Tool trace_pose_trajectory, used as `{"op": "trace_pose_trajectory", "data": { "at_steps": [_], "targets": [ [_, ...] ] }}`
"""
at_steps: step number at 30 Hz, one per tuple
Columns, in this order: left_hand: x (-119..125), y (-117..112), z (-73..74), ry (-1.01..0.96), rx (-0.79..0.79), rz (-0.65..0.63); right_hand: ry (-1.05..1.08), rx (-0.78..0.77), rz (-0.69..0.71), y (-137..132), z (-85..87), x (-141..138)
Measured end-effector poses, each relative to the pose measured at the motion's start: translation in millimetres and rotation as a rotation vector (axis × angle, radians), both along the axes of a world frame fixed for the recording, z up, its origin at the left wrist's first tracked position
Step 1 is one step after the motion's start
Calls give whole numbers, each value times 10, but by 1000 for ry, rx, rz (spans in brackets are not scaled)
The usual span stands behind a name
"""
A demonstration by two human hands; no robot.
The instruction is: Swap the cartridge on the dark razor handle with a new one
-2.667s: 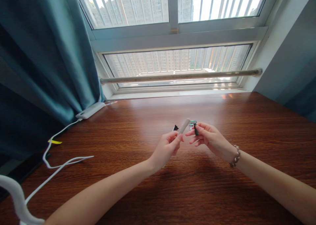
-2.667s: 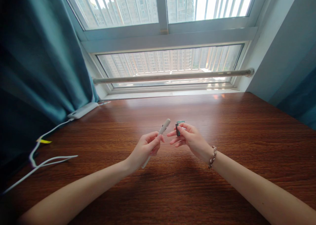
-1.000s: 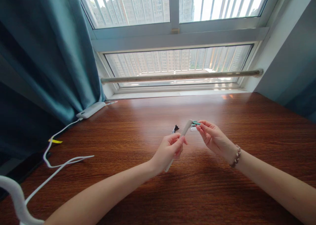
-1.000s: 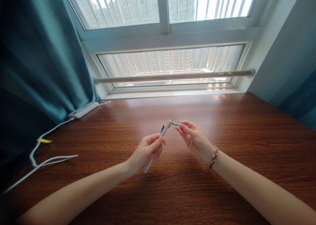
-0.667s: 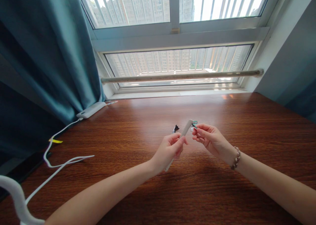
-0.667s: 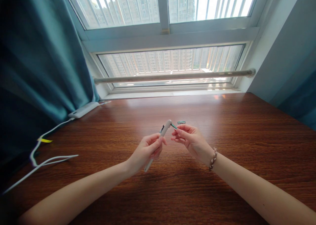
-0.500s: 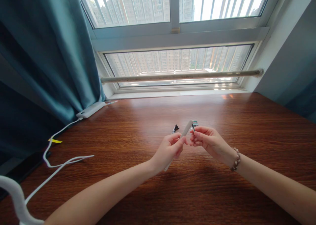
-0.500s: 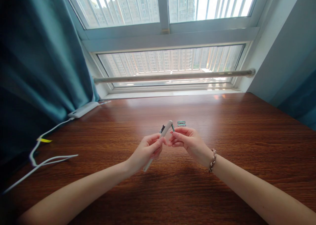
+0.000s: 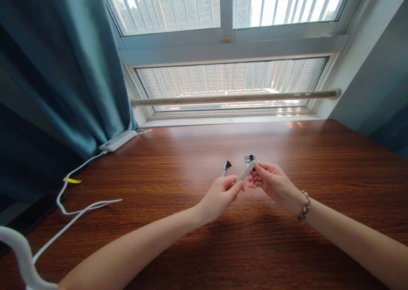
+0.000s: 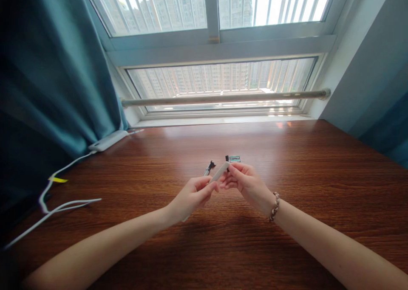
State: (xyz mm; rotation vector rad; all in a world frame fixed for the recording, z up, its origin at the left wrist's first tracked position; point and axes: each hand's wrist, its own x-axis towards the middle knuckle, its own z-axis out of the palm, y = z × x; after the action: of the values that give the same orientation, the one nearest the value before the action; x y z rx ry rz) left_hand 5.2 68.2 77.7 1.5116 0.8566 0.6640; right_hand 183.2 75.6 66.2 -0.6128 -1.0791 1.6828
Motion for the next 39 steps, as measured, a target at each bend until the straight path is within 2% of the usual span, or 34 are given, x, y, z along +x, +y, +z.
{"op": "trace_pose_trajectory", "data": {
  "at_steps": [5,12,17,22,26,31,34,39],
  "targets": [
    [-15,0,-7,-59,-95,8,60,-17,-24,52,-25,27],
    [-20,19,-29,-125,-29,-3,-2,-13,132,-8,-40,-32],
    [-22,29,-23,-117,-33,-1,-20,-17,142,-26,-20,-44],
    [-25,13,9,-92,-176,-22,12,-50,31,15,-19,-27],
    [-46,24,25,-119,-329,-91,20,-63,-51,45,-29,-6],
    [-78,35,65,-140,-461,-211,-164,28,-164,86,-12,40],
    [-66,25,56,-155,-425,-204,-338,99,-310,98,14,70],
    [-37,24,10,-122,-151,-53,-519,228,-420,50,41,69]
  ]
}}
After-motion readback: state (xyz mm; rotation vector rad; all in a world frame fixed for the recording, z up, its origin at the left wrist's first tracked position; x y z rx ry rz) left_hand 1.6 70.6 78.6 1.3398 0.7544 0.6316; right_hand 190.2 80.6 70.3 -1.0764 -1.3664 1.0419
